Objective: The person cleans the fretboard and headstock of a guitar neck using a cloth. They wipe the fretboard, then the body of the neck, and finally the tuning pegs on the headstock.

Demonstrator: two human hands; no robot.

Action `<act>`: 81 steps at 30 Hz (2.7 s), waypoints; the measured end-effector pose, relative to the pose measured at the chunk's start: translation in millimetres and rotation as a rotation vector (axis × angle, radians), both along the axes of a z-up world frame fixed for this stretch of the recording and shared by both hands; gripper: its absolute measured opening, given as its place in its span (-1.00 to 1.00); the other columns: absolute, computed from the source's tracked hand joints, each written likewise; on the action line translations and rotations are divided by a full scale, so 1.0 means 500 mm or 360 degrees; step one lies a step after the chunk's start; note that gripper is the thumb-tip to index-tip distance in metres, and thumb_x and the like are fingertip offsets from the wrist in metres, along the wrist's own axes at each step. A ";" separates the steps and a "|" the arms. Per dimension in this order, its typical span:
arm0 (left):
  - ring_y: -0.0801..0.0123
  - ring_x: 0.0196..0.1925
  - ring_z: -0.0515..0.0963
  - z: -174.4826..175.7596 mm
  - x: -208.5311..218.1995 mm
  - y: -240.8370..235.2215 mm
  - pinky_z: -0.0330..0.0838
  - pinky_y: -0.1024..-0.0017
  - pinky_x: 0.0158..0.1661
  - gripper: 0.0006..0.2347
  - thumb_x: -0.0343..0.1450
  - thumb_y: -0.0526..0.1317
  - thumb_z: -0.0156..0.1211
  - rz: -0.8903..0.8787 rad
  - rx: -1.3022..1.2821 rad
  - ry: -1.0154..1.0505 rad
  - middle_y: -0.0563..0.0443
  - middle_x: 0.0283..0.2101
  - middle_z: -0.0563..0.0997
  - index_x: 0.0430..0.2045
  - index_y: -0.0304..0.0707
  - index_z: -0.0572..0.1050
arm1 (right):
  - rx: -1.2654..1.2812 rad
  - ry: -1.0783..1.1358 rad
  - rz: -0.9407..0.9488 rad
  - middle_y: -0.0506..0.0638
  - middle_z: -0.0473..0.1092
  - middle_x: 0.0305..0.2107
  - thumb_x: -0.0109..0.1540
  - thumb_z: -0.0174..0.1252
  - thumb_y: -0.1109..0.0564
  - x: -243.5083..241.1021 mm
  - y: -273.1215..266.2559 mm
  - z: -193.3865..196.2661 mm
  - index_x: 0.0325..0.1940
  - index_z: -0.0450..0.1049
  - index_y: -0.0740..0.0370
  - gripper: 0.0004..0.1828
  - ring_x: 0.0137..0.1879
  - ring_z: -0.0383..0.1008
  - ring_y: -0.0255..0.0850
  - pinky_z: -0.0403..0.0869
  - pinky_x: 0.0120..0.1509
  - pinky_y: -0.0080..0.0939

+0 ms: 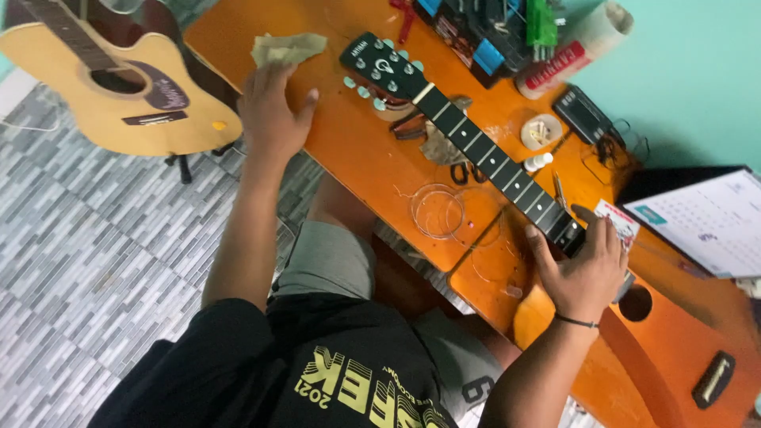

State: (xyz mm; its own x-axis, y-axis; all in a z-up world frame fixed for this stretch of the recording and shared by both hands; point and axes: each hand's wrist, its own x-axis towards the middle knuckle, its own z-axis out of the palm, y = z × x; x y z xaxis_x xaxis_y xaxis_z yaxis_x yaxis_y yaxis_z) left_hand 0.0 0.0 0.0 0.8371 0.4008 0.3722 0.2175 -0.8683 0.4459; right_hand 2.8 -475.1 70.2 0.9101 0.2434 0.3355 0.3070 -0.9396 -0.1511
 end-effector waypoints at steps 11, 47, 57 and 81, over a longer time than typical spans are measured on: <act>-0.12 -0.02 0.65 0.056 0.005 -0.254 0.53 0.13 -0.04 -0.82 0.48 -0.16 0.31 -0.0723 -0.0879 -0.0242 -0.23 -0.19 0.66 -0.17 -0.24 0.55 | 0.0774 -0.0657 0.0367 -0.03 0.37 -0.39 0.25 0.43 0.25 -0.070 0.052 -0.088 -0.38 0.52 0.19 -0.80 -0.16 0.47 0.06 0.42 0.12 0.06; 0.30 -0.27 0.72 0.274 -0.068 -0.434 0.60 0.30 -0.23 -0.86 0.48 -0.24 0.12 -0.1745 -0.1522 0.0097 -0.12 -0.35 0.72 -0.19 -0.24 0.56 | 0.1158 -0.0118 0.0400 0.25 0.46 -0.18 0.17 0.43 0.20 -0.132 0.138 0.025 0.06 0.48 0.39 -0.56 -0.08 0.55 0.21 0.55 0.00 0.09; 0.29 -0.40 0.73 0.244 -0.009 -0.495 0.58 0.40 -0.28 -0.95 0.39 -0.30 0.38 -0.1899 -0.1245 -0.0020 -0.02 -0.48 0.71 -0.35 -0.17 0.63 | 0.1429 0.0356 0.0232 0.05 0.52 -0.40 0.11 0.46 0.29 -0.124 -0.024 0.012 -0.38 0.44 0.24 -0.75 -0.18 0.55 -0.15 0.45 0.05 -0.15; 0.31 -0.28 0.55 0.125 0.117 -0.324 0.35 0.22 -0.15 -0.95 0.45 -0.26 0.28 -0.1258 0.0026 -0.0639 0.08 -0.39 0.56 -0.36 -0.17 0.52 | 0.0254 0.0136 0.0338 0.35 0.40 0.12 0.42 0.11 0.09 0.014 0.009 0.047 0.29 0.44 0.44 -0.57 0.23 0.40 0.24 0.40 0.30 0.20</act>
